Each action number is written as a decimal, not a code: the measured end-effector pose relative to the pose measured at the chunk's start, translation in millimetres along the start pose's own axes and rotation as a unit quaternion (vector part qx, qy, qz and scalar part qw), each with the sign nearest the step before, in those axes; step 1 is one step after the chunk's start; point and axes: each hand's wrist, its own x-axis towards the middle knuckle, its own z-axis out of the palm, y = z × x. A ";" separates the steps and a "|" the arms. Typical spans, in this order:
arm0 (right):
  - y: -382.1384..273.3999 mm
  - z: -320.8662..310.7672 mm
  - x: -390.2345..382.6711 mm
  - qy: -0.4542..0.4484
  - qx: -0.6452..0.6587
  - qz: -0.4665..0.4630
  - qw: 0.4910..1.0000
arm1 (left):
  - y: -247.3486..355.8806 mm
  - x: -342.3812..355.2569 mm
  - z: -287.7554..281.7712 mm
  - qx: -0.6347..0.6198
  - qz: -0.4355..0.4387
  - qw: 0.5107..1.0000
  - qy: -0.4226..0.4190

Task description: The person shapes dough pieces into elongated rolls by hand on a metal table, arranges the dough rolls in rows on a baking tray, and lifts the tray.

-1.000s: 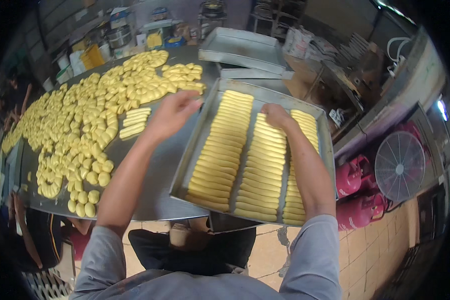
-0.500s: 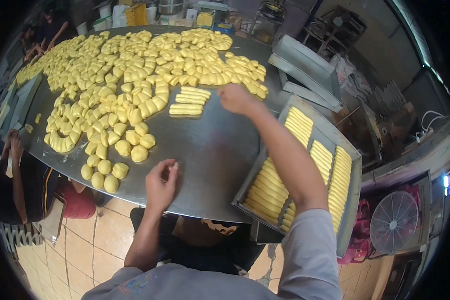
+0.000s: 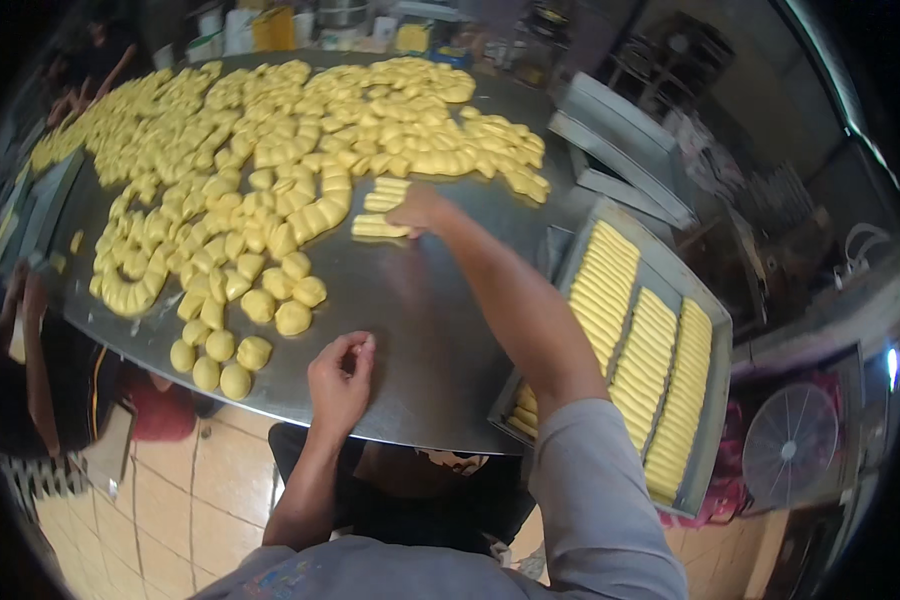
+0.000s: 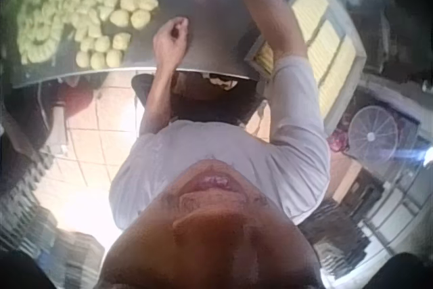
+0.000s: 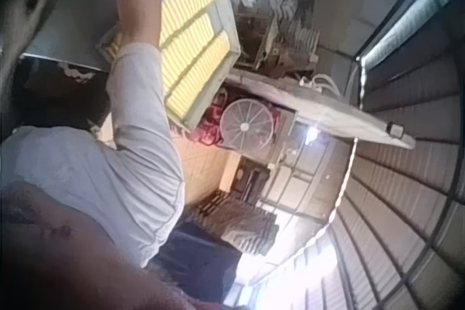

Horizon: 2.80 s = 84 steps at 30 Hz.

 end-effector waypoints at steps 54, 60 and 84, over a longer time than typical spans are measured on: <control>286.5 -69.9 -329.2 0.240 0.149 0.365 0.887 | 163.5 109.2 355.0 0.134 0.156 0.876 -0.436; 294.0 -52.4 -294.6 0.259 0.052 0.173 0.949 | 177.0 142.8 239.7 0.059 0.216 0.894 -0.387; -5.3 -2.3 -9.2 0.066 -0.121 -0.013 0.990 | -1.1 8.8 7.4 0.024 0.024 0.999 -0.025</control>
